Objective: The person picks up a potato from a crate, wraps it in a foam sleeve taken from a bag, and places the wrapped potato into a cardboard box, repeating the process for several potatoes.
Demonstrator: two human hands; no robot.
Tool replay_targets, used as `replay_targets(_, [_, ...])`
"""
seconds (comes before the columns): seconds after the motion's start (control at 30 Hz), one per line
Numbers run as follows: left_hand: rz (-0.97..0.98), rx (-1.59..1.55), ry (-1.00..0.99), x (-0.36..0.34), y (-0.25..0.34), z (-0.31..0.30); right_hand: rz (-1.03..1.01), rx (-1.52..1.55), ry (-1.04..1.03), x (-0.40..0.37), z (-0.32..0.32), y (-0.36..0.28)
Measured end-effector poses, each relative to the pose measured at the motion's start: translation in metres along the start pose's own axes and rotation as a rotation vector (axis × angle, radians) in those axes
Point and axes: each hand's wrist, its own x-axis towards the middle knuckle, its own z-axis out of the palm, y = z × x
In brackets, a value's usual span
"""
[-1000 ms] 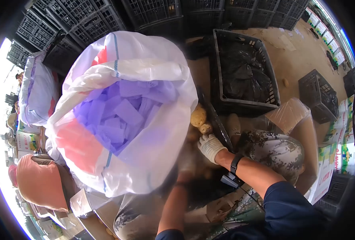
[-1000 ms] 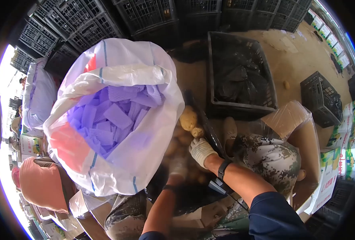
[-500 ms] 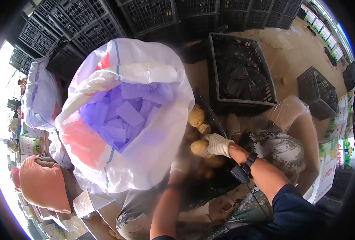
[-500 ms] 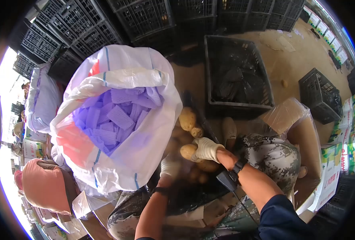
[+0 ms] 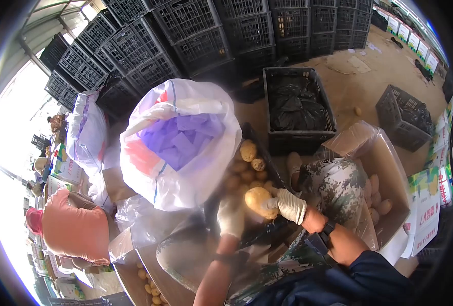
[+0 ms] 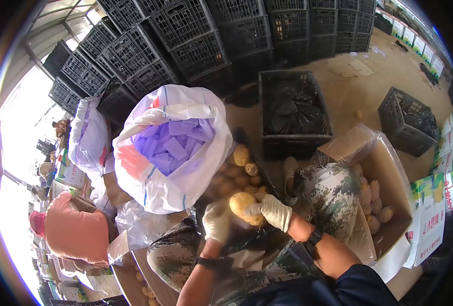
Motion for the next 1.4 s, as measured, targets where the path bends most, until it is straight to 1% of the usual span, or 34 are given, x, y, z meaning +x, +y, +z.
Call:
replay_targets(0.03, [0.136,0.196,0.048,-0.005,0.022,-0.01,-0.025,-0.084,-0.003,-0.005,0.001,-0.002])
replay_targets(0.07, [0.097,0.181,0.004,-0.007,0.036,-0.017,-0.05,-0.168,-0.004,-0.01,0.0,-0.003])
replay_targets(0.13, [0.013,0.152,-0.094,-0.012,0.051,-0.026,-0.021,-0.252,-0.019,-0.017,-0.002,-0.003])
replay_targets(0.17, [-0.258,-0.031,-0.245,-0.012,0.045,-0.027,-0.008,-0.286,-0.029,-0.023,-0.001,-0.01])
replay_targets(0.2, [-0.318,-0.269,-0.393,-0.012,0.02,-0.022,0.004,-0.321,-0.039,-0.027,0.001,-0.018])
replay_targets(0.23, [-0.376,-0.508,-0.54,-0.013,-0.019,-0.014,-0.037,-0.555,-0.027,-0.031,0.002,-0.026])
replay_targets(0.27, [-0.434,-0.749,-0.684,-0.011,-0.017,-0.017,-0.132,-0.635,-0.036,-0.037,0.003,-0.028])
replay_targets(0.33, [-0.303,-0.573,-0.751,-0.022,-0.011,-0.019,-0.325,-0.798,-0.055,-0.044,0.003,-0.032])
replay_targets(0.4, [-0.416,-0.772,-0.795,-0.031,0.008,-0.028,-0.431,-0.953,-0.08,-0.049,0.007,-0.035])
replay_targets(0.47, [-0.128,-0.644,-0.793,-0.034,0.039,-0.038,-0.54,-1.114,-0.108,-0.052,0.013,-0.041])
replay_targets(0.5, [0.01,-0.581,-0.77,-0.035,0.056,-0.043,-0.509,-1.162,-0.139,-0.056,0.017,-0.045])
replay_targets(0.53, [-0.439,-0.886,-0.877,-0.033,0.099,-0.056,-0.542,-1.276,-0.149,-0.058,0.02,-0.048])
replay_targets(0.57, [-0.462,-0.787,-0.946,-0.034,0.094,-0.058,-0.515,-1.31,-0.174,-0.06,0.022,-0.046])
replay_targets(0.6, [-0.465,-0.872,-0.955,-0.035,0.095,-0.057,-0.49,-1.342,-0.2,-0.061,0.023,-0.044])
replay_targets(0.63, [-0.466,-0.955,-0.962,-0.036,0.098,-0.056,-0.462,-1.279,-0.225,-0.062,0.022,-0.044])
replay_targets(0.7, [-0.503,-1.019,-0.937,-0.046,0.083,-0.044,-0.405,-1.147,-0.278,-0.063,0.022,-0.045])
replay_targets(0.73, [-0.522,-1.05,-0.924,-0.051,0.075,-0.039,-0.437,-0.924,-0.262,-0.067,0.016,-0.046])
replay_targets(0.77, [-0.581,-1.094,-0.993,-0.049,0.065,-0.044,-0.297,-0.531,-0.145,-0.069,0.011,-0.044])
replay_targets(0.8, [-0.614,-1.154,-0.946,-0.053,0.064,-0.042,-0.159,-0.143,-0.029,-0.07,0.005,-0.044])
replay_targets(0.83, [-0.645,-1.215,-0.898,-0.056,0.065,-0.04,-0.124,0.29,0.066,-0.065,0.0,-0.028])
replay_targets(0.87, [-0.673,-1.275,-0.849,-0.059,0.067,-0.039,-0.051,0.299,-0.019,-0.062,-0.001,-0.017])
replay_targets(0.93, [-0.673,-1.364,-0.677,-0.061,0.077,-0.035,0.091,0.314,-0.185,-0.06,-0.002,0.004])
replay_targets(1.0, [-0.685,-1.346,-0.79,-0.059,0.062,-0.035,0.243,0.445,-0.188,-0.064,-0.004,0.029])
replay_targets(1.03, [-0.681,-1.337,-0.815,-0.058,0.058,-0.036,0.267,0.551,-0.216,-0.066,-0.004,0.035])
replay_targets(1.1, [-0.661,-1.322,-0.836,-0.051,0.072,-0.042,0.17,0.637,-0.311,-0.068,-0.006,0.03])
replay_targets(1.2, [-0.638,-1.271,-0.801,-0.04,0.092,-0.044,0.088,0.702,-0.194,-0.072,0.0,0.014])
replay_targets(1.23, [-0.613,-1.22,-0.798,-0.034,0.102,-0.044,0.032,0.472,-0.029,-0.07,0.001,0.007])
replay_targets(1.27, [-0.592,-1.215,-0.811,-0.029,0.108,-0.05,0.016,0.227,0.141,-0.069,0.001,0.0])
replay_targets(1.3, [-0.57,-1.209,-0.823,-0.025,0.114,-0.057,-0.007,0.209,0.266,-0.069,0.003,-0.005])
replay_targets(1.33, [-0.567,-1.169,-0.696,-0.025,0.127,-0.058,-0.033,0.186,0.392,-0.068,0.003,-0.009])
replay_targets(1.37, [-0.557,-1.132,-0.58,-0.026,0.141,-0.055,-0.18,-0.09,0.507,-0.069,0.002,-0.009])
replay_targets(1.4, [-0.543,-1.103,-0.481,-0.024,0.151,-0.046,-0.409,-0.431,0.563,-0.076,0.0,-0.018])
